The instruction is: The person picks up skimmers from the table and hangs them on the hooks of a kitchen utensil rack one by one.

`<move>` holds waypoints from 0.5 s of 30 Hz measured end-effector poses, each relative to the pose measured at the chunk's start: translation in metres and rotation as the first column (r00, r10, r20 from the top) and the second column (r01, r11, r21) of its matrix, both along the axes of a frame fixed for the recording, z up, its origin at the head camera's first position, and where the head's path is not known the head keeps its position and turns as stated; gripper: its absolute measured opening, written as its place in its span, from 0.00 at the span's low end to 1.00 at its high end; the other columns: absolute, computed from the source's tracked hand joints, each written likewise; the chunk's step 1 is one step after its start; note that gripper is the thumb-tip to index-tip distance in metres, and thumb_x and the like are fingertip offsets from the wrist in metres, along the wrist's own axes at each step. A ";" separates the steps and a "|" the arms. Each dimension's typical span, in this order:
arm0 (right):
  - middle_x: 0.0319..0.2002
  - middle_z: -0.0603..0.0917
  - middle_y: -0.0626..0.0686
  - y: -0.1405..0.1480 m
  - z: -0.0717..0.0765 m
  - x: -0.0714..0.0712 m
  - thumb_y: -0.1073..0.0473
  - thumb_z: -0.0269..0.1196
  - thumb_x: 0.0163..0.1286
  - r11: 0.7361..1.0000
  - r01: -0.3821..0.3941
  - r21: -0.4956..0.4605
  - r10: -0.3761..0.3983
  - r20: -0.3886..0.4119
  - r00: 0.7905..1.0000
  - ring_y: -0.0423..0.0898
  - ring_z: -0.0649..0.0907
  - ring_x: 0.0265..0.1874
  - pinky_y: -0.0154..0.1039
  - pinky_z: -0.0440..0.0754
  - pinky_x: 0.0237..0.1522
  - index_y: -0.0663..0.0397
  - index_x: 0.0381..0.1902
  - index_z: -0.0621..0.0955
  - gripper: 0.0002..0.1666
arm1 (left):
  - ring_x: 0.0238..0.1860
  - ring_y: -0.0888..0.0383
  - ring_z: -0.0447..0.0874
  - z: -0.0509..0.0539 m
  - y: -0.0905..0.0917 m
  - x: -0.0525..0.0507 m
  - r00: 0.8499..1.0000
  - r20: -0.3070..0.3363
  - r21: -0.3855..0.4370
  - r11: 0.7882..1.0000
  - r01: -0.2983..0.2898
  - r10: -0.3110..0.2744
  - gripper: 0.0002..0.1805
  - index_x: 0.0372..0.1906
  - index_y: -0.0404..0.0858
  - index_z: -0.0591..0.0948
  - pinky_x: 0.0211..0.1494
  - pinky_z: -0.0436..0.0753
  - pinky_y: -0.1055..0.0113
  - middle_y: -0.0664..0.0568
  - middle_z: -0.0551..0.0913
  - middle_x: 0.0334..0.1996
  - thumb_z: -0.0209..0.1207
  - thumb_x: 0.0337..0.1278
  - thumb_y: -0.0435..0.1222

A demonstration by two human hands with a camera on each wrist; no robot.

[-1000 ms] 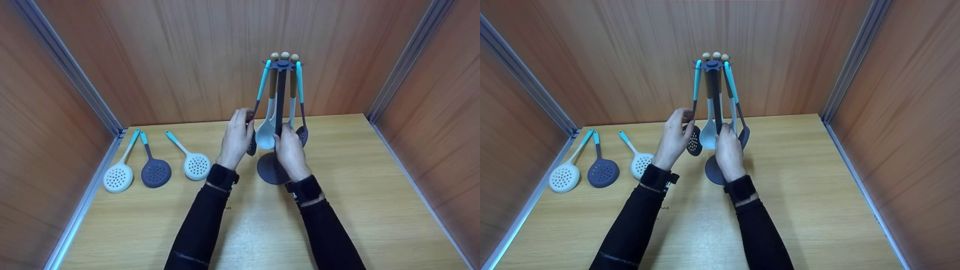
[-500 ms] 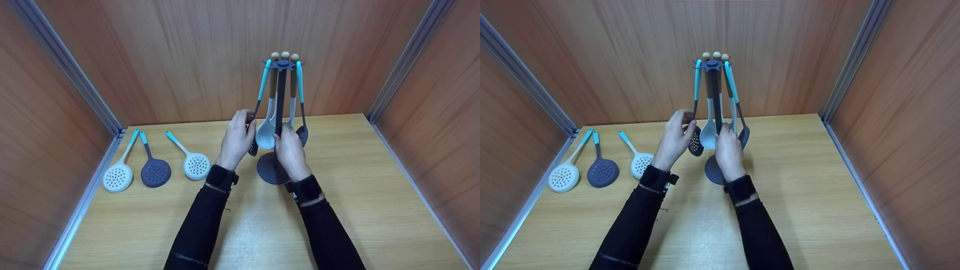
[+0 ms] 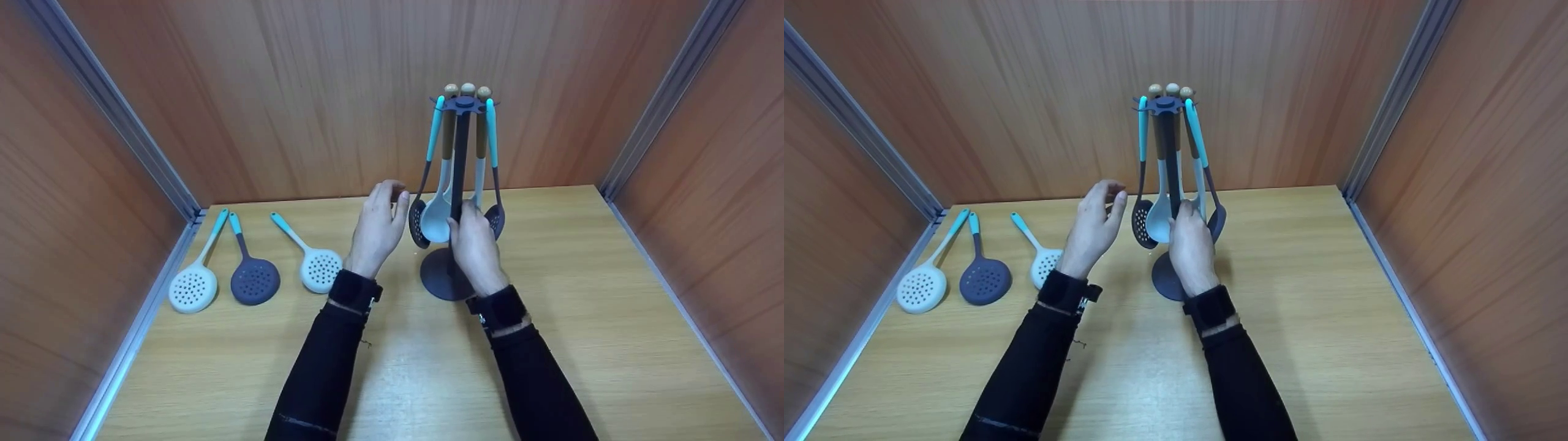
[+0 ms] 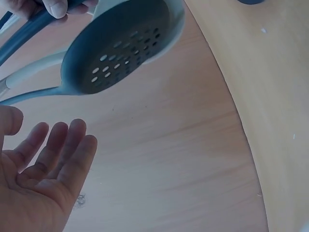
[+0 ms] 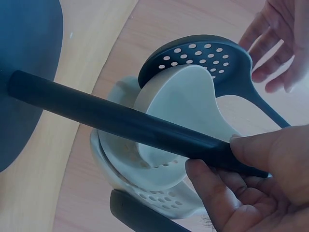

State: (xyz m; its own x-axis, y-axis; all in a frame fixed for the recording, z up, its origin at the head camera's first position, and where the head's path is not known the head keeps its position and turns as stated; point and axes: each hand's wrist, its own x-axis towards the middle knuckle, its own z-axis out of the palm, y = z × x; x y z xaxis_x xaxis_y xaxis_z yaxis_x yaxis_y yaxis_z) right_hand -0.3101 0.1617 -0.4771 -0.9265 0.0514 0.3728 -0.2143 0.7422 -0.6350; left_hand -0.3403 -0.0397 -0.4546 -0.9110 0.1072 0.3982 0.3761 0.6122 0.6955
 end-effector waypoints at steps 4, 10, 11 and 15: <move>0.58 0.89 0.71 0.000 0.000 0.000 0.64 0.65 0.91 1.000 -0.003 0.001 0.003 -0.008 1.000 0.69 0.93 0.60 0.63 0.95 0.58 0.72 0.67 0.79 0.17 | 0.73 0.49 0.87 -0.002 -0.006 -0.001 1.000 0.014 -0.017 1.000 -0.024 0.024 0.20 0.74 0.40 0.82 0.78 0.89 0.53 0.46 0.86 0.68 0.51 1.00 0.47; 0.58 0.89 0.72 0.001 -0.001 0.001 0.64 0.64 0.91 1.000 -0.004 0.010 0.004 -0.015 1.000 0.69 0.93 0.61 0.64 0.94 0.59 0.72 0.67 0.79 0.17 | 0.75 0.47 0.86 -0.007 -0.017 -0.004 0.995 0.066 -0.036 0.997 -0.069 0.071 0.19 0.75 0.41 0.82 0.78 0.88 0.50 0.46 0.85 0.71 0.53 0.99 0.46; 0.58 0.89 0.72 0.001 -0.001 0.001 0.64 0.64 0.91 1.000 -0.003 0.012 0.003 -0.015 1.000 0.69 0.93 0.61 0.64 0.94 0.59 0.72 0.67 0.79 0.17 | 0.76 0.46 0.86 -0.008 -0.019 -0.004 0.994 0.075 -0.040 0.996 -0.077 0.080 0.20 0.76 0.41 0.81 0.78 0.88 0.49 0.45 0.85 0.72 0.53 0.98 0.45; 0.57 0.89 0.72 0.000 0.000 0.002 0.63 0.65 0.91 1.000 0.008 0.026 -0.008 -0.013 1.000 0.70 0.93 0.59 0.65 0.94 0.58 0.72 0.66 0.79 0.17 | 0.77 0.43 0.85 -0.012 -0.028 -0.006 0.990 0.079 -0.066 0.992 -0.110 0.115 0.21 0.77 0.39 0.81 0.80 0.87 0.46 0.42 0.85 0.74 0.54 0.97 0.44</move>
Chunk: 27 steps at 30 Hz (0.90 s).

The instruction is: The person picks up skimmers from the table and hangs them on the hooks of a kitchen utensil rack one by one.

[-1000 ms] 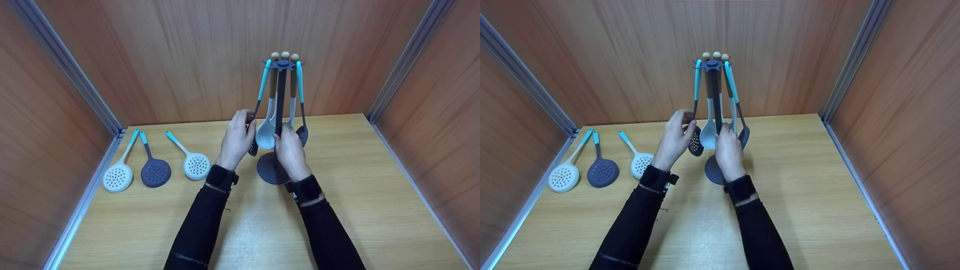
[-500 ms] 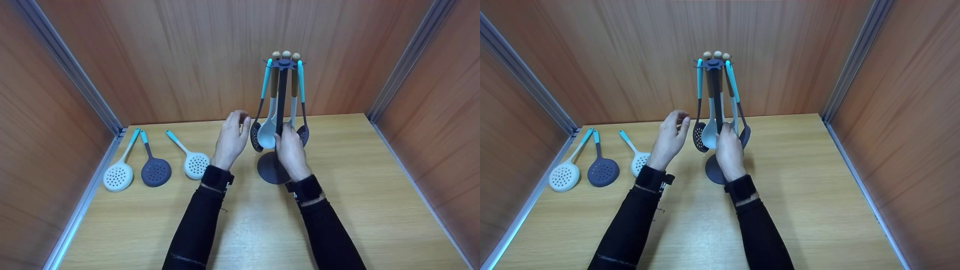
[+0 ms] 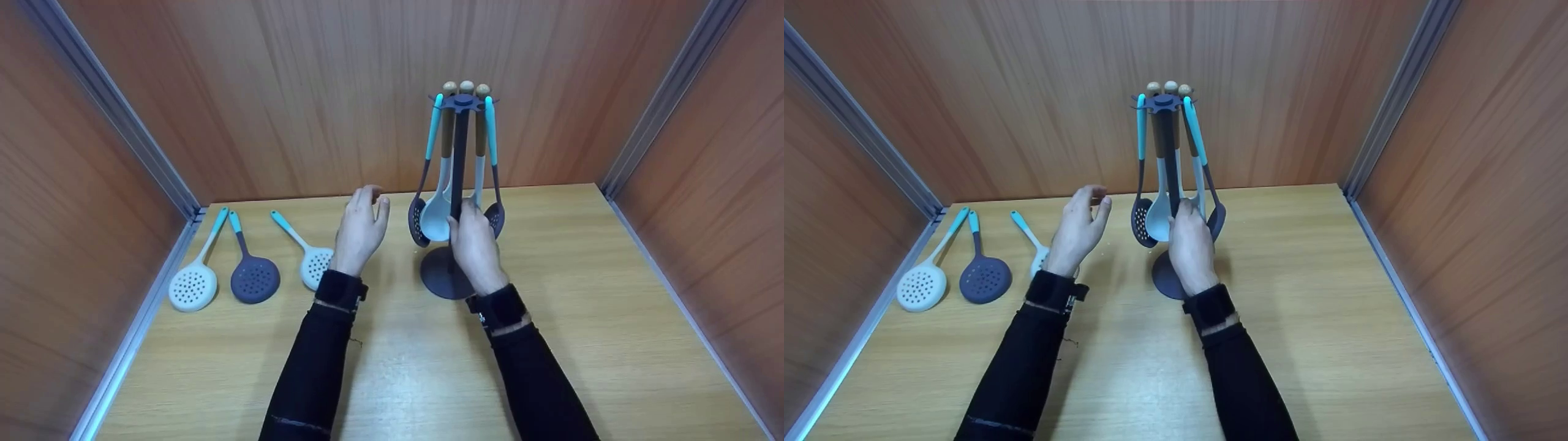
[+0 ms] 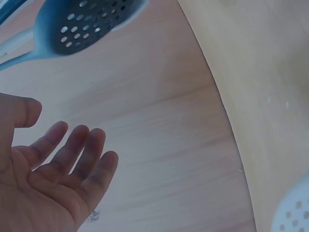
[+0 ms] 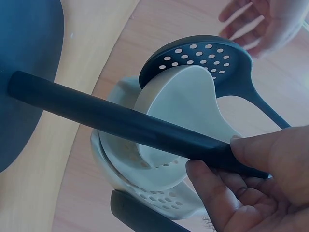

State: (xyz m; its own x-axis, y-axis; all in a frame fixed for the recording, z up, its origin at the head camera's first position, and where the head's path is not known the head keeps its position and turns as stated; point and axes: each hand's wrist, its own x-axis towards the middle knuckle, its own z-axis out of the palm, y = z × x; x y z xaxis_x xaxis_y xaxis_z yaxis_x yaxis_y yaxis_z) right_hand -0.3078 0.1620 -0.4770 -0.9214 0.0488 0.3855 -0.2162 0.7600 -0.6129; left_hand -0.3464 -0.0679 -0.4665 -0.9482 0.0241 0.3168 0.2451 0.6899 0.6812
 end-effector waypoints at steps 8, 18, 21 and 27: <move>0.56 0.89 0.71 0.000 0.002 0.000 0.62 0.65 0.91 1.000 0.011 0.004 -0.011 0.010 1.000 0.69 0.94 0.57 0.64 0.95 0.55 0.72 0.67 0.79 0.17 | 0.77 0.41 0.85 -0.008 -0.022 -0.004 0.998 0.007 -0.026 0.998 -0.057 0.057 0.23 0.79 0.37 0.80 0.81 0.85 0.45 0.39 0.85 0.75 0.55 0.96 0.44; 0.57 0.89 0.71 0.000 0.002 0.000 0.62 0.65 0.92 1.000 0.011 0.013 -0.011 0.000 1.000 0.69 0.93 0.57 0.63 0.95 0.55 0.72 0.67 0.79 0.18 | 0.80 0.35 0.81 -0.015 -0.047 -0.008 0.992 0.036 -0.035 0.993 -0.115 0.117 0.25 0.81 0.34 0.78 0.86 0.80 0.41 0.36 0.83 0.78 0.56 0.95 0.43; 0.57 0.89 0.71 0.000 0.001 0.000 0.62 0.65 0.92 1.000 0.010 0.008 -0.010 0.000 1.000 0.69 0.93 0.57 0.63 0.95 0.55 0.72 0.67 0.79 0.18 | 0.82 0.36 0.80 -0.016 -0.053 -0.007 0.988 0.070 -0.039 0.990 -0.138 0.140 0.25 0.82 0.35 0.78 0.86 0.79 0.41 0.37 0.81 0.80 0.55 0.96 0.44; 0.57 0.89 0.71 0.000 0.000 0.000 0.62 0.64 0.92 1.000 0.007 0.007 -0.007 0.009 1.000 0.68 0.93 0.57 0.63 0.95 0.55 0.71 0.67 0.79 0.17 | 0.85 0.36 0.77 -0.023 -0.068 -0.007 0.980 0.115 -0.018 0.987 -0.161 0.162 0.28 0.84 0.34 0.75 0.89 0.77 0.41 0.36 0.79 0.82 0.54 0.96 0.44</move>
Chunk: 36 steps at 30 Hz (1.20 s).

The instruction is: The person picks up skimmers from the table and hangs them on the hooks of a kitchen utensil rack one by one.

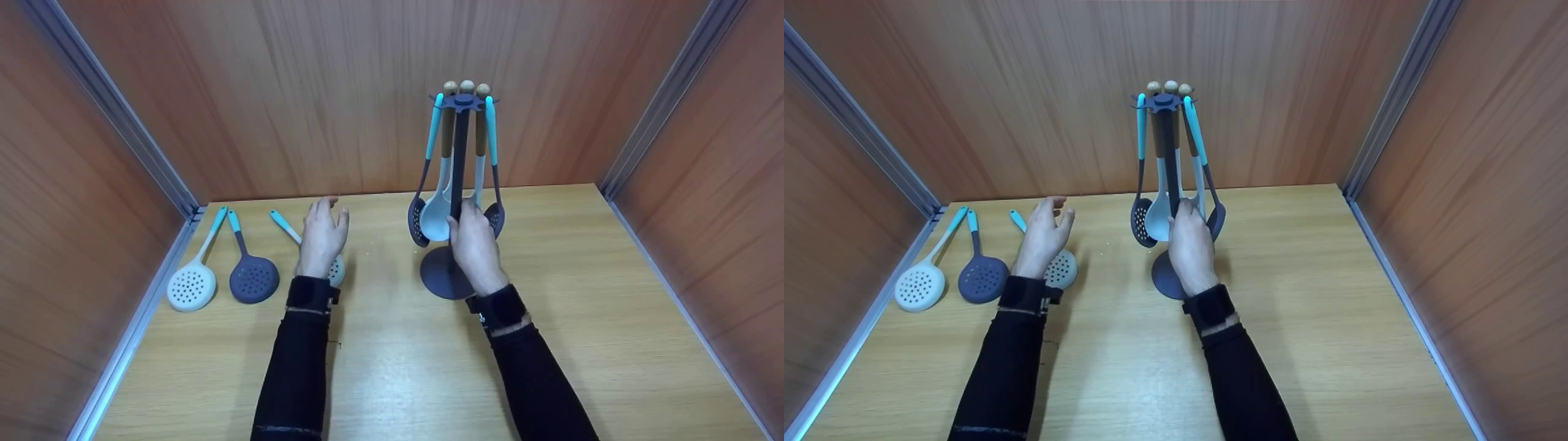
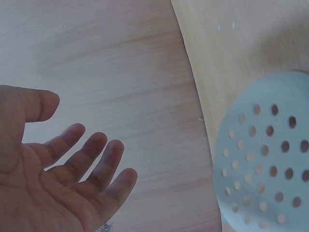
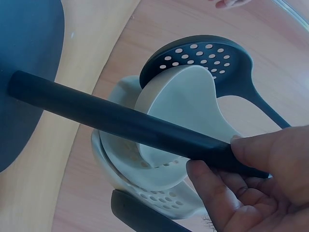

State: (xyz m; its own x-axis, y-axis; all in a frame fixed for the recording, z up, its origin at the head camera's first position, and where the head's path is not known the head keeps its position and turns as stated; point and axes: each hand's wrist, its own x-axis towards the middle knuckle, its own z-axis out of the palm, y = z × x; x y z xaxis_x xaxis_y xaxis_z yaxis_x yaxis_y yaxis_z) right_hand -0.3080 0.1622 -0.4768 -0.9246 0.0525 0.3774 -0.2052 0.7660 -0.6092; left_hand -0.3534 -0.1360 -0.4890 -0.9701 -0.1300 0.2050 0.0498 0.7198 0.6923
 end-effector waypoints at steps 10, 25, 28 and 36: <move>0.55 0.89 0.71 -0.001 -0.002 0.001 0.64 0.66 0.90 1.000 0.000 -0.002 -0.001 -0.040 0.999 0.69 0.93 0.57 0.65 0.94 0.56 0.72 0.64 0.79 0.16 | 0.84 0.31 0.77 -0.011 -0.023 0.001 0.999 -0.007 -0.009 0.999 -0.053 0.053 0.28 0.84 0.32 0.75 0.88 0.78 0.38 0.32 0.78 0.82 0.55 0.94 0.41; 0.58 0.89 0.70 0.000 -0.001 -0.001 0.62 0.64 0.92 1.000 -0.003 -0.008 0.003 0.010 1.000 0.67 0.93 0.59 0.62 0.95 0.57 0.71 0.68 0.79 0.18 | 0.81 0.26 0.76 -0.024 -0.054 0.006 0.991 0.071 -0.027 0.994 -0.108 0.110 0.30 0.85 0.31 0.73 0.80 0.82 0.29 0.30 0.76 0.81 0.52 0.94 0.45; 0.59 0.89 0.70 0.000 -0.001 -0.001 0.62 0.64 0.92 1.000 -0.004 -0.016 0.005 0.018 1.000 0.67 0.93 0.59 0.62 0.95 0.57 0.71 0.69 0.79 0.18 | 0.79 0.25 0.78 -0.027 -0.057 0.006 0.989 0.079 -0.049 0.991 -0.121 0.125 0.30 0.84 0.30 0.73 0.79 0.83 0.29 0.29 0.77 0.81 0.52 0.94 0.44; 0.56 0.89 0.71 0.000 -0.001 0.002 0.64 0.64 0.91 1.000 -0.016 0.002 0.016 -0.035 0.999 0.68 0.93 0.57 0.63 0.95 0.56 0.72 0.66 0.79 0.16 | 0.77 0.22 0.78 -0.035 -0.065 0.005 0.980 0.128 -0.062 0.987 -0.146 0.153 0.30 0.84 0.30 0.73 0.79 0.82 0.26 0.27 0.76 0.81 0.54 0.93 0.44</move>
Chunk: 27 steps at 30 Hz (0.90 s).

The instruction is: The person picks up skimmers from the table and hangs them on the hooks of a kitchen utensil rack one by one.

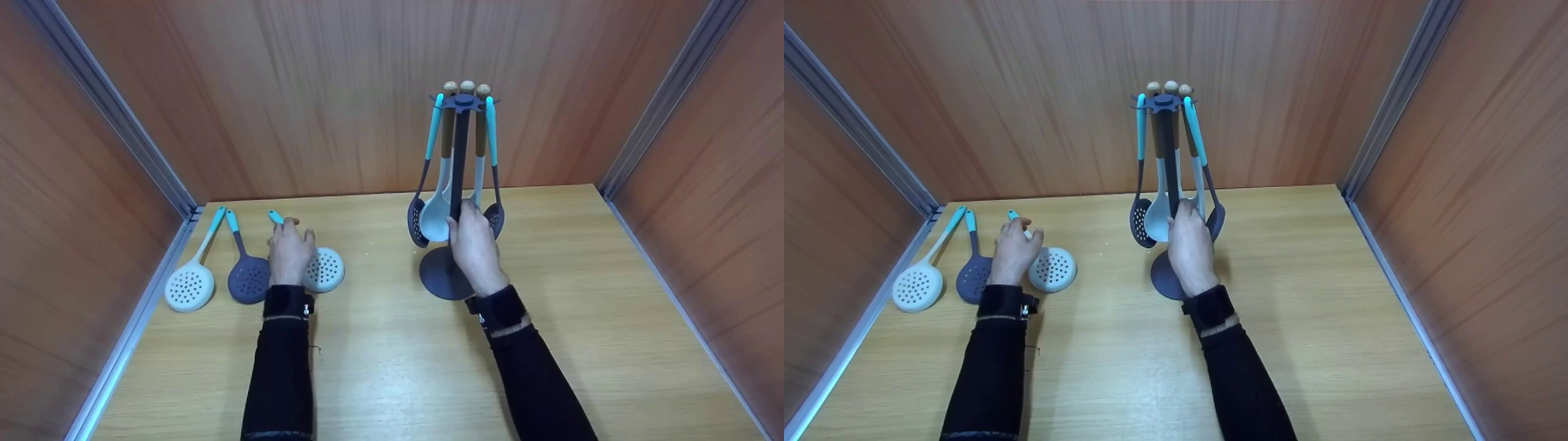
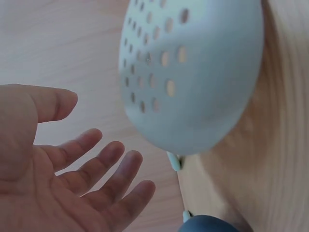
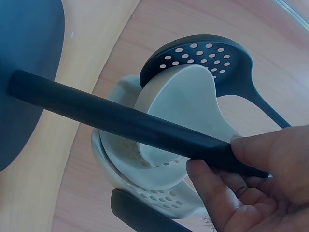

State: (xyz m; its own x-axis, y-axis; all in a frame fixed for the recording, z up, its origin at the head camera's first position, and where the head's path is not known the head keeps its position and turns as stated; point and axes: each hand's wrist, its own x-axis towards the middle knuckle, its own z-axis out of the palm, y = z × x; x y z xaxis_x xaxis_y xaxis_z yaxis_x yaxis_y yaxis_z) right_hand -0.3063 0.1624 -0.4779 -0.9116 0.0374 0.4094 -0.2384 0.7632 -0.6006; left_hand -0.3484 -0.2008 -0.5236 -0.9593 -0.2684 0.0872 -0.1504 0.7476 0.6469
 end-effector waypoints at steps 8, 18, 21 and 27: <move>0.56 0.89 0.71 0.000 0.000 0.000 0.64 0.64 0.91 1.000 0.000 0.004 0.000 -0.009 1.000 0.68 0.93 0.57 0.63 0.95 0.56 0.72 0.65 0.79 0.16 | 0.77 0.20 0.77 -0.006 -0.004 0.002 0.999 0.033 -0.026 1.000 -0.010 0.011 0.30 0.82 0.27 0.74 0.81 0.81 0.28 0.24 0.76 0.80 0.57 0.91 0.42; 0.58 0.89 0.71 0.000 0.000 -0.001 0.63 0.64 0.92 1.000 0.014 0.001 -0.014 0.022 1.000 0.68 0.93 0.60 0.63 0.95 0.57 0.71 0.67 0.79 0.17 | 0.70 0.17 0.81 -0.035 -0.021 -0.018 0.997 0.080 -0.021 1.000 0.017 -0.015 0.32 0.80 0.24 0.75 0.76 0.82 0.27 0.20 0.80 0.72 0.57 0.87 0.43; 0.59 0.89 0.71 -0.001 0.001 0.000 0.63 0.64 0.92 1.000 0.017 -0.004 -0.017 0.037 0.999 0.68 0.93 0.60 0.63 0.95 0.58 0.71 0.68 0.79 0.18 | 0.71 0.17 0.81 -0.038 -0.022 -0.021 0.996 0.090 -0.008 1.000 0.013 -0.012 0.33 0.81 0.24 0.75 0.79 0.81 0.28 0.19 0.80 0.72 0.57 0.88 0.44; 0.59 0.89 0.71 -0.001 0.002 -0.002 0.62 0.64 0.92 1.000 0.021 -0.006 -0.020 0.049 0.999 0.68 0.93 0.61 0.62 0.95 0.58 0.70 0.67 0.80 0.17 | 0.73 0.19 0.83 -0.022 -0.009 -0.008 0.996 0.093 -0.063 0.998 0.020 -0.014 0.29 0.81 0.24 0.75 0.80 0.81 0.29 0.19 0.82 0.73 0.53 0.91 0.41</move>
